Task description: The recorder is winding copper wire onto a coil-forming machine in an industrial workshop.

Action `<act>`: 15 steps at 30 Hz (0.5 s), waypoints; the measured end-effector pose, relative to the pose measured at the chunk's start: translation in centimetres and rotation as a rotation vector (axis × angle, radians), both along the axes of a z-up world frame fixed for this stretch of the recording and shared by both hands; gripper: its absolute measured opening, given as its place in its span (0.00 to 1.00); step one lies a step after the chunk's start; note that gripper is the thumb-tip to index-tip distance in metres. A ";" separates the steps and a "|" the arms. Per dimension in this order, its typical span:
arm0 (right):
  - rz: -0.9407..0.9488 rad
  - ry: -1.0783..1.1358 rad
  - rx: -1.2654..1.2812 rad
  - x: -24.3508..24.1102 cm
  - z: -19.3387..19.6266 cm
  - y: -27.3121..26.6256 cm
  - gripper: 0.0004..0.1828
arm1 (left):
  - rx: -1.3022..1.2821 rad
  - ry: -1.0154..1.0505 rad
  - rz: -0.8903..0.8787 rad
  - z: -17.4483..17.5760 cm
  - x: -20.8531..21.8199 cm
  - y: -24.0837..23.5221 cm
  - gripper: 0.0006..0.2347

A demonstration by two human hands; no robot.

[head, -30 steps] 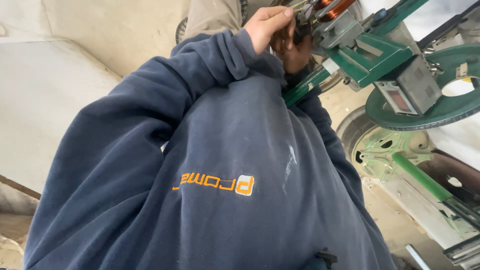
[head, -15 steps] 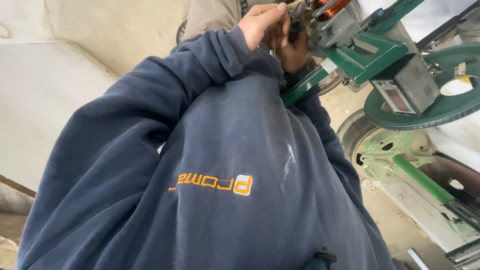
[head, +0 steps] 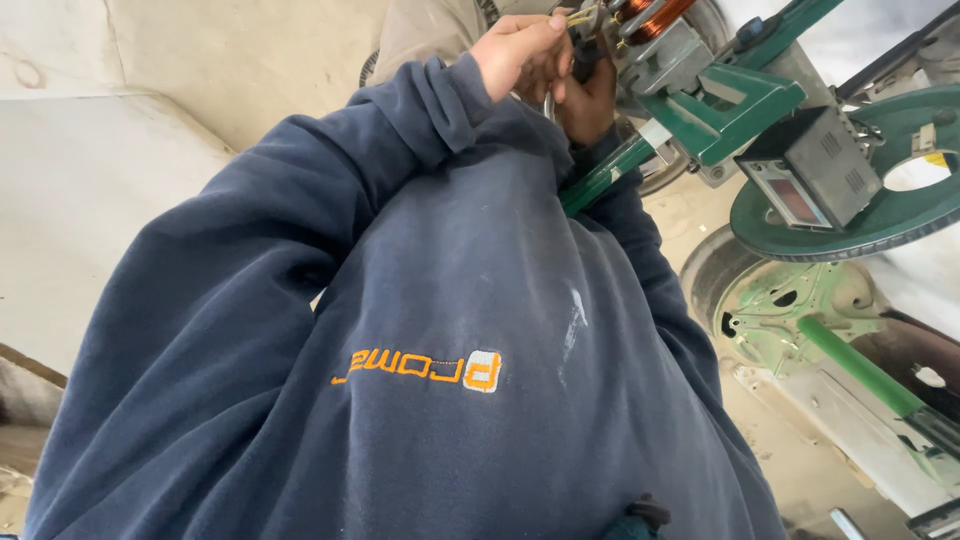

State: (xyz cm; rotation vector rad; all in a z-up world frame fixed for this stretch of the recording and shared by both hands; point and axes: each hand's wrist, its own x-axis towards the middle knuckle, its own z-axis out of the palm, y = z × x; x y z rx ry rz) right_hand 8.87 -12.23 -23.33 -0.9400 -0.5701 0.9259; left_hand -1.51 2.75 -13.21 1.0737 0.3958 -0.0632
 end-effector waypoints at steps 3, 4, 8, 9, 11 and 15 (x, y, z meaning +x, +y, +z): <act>0.001 -0.069 -0.038 0.5 -2.2 -0.3 0.13 | -0.017 0.003 -0.002 0.1 -0.1 0.1 0.21; 0.009 -0.127 -0.099 0.8 -4.1 -0.7 0.07 | -0.013 0.001 -0.007 0.2 -0.1 0.2 0.21; -0.022 -0.195 -0.066 0.3 0.6 0.1 0.08 | 0.042 -0.047 -0.023 0.2 -0.3 0.3 0.21; -0.017 -0.161 -0.040 0.2 2.1 0.5 0.10 | 0.066 -0.036 -0.018 0.1 -0.3 0.4 0.21; -0.011 -0.125 -0.013 0.2 1.8 0.6 0.13 | 0.091 -0.023 -0.014 0.2 -0.9 0.6 0.21; 0.028 -0.378 -0.075 0.4 -0.1 0.1 0.13 | 0.104 0.022 -0.082 0.2 -3.0 1.0 0.20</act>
